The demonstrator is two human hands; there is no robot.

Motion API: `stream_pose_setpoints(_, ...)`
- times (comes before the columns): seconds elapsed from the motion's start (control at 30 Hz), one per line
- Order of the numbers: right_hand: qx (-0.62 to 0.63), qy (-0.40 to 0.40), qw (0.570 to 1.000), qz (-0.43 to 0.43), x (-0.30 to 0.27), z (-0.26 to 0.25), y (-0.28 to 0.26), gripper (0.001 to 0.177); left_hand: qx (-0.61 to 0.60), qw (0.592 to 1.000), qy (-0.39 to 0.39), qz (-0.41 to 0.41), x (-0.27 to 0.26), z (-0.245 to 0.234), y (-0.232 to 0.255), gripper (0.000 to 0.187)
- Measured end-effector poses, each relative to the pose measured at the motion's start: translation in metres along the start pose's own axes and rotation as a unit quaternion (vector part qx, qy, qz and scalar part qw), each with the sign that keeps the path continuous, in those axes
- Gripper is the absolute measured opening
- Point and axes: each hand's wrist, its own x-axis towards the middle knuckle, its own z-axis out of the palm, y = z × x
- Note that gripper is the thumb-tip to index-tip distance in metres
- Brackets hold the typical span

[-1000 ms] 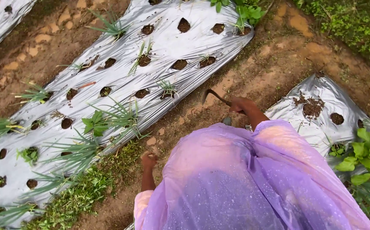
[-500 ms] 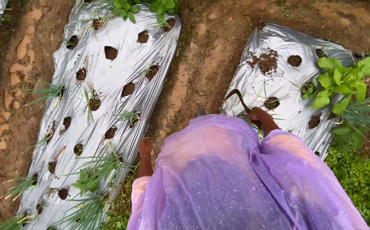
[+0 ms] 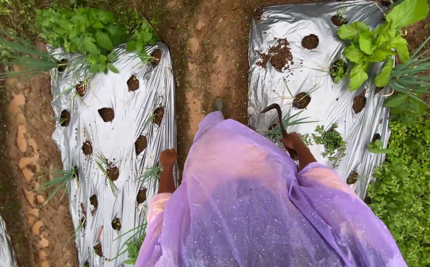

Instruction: Weeding a garden using a hand sickle between plastic-covered plant beds

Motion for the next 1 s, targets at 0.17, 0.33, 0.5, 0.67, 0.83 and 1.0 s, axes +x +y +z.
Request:
stream_pose_setpoints(0.17, 0.019, 0.03, 0.999, 0.026, 0.027, 0.006, -0.005, 0.04, 0.061, 0.998, -0.023, -0.004, 0.073, -0.009, 0.06, 0.034)
stream_pose_setpoints(0.33, -0.007, 0.043, 0.998, 0.051, 0.053, -0.013, -0.013, 0.042, 0.097, 0.993, -0.067, 0.029, 0.14, -0.016, 0.13, 0.037)
stream_pose_setpoints(0.5, 0.059, 0.048, 0.996, 0.048, 0.039, -0.07, -0.075, 0.038, 0.108, 0.987, -0.106, 0.047, 0.206, -0.021, 0.187, 0.048)
stream_pose_setpoints(0.67, 0.211, 0.059, 0.975, 0.038, 0.008, -0.097, -0.13, 0.027, 0.11, 0.99, -0.084, 0.023, 0.231, -0.028, 0.212, 0.051)
stream_pose_setpoints(0.83, 0.167, 0.058, 0.983, 0.043, 0.047, -0.101, -0.138, 0.034, 0.195, 0.974, -0.107, 0.039, 0.26, -0.045, 0.233, 0.056)
stream_pose_setpoints(1.0, 0.006, 0.033, 0.996, 0.088, 0.039, -0.116, -0.179, 0.049, 0.167, 0.979, -0.119, -0.005, 0.266, -0.047, 0.23, 0.051)
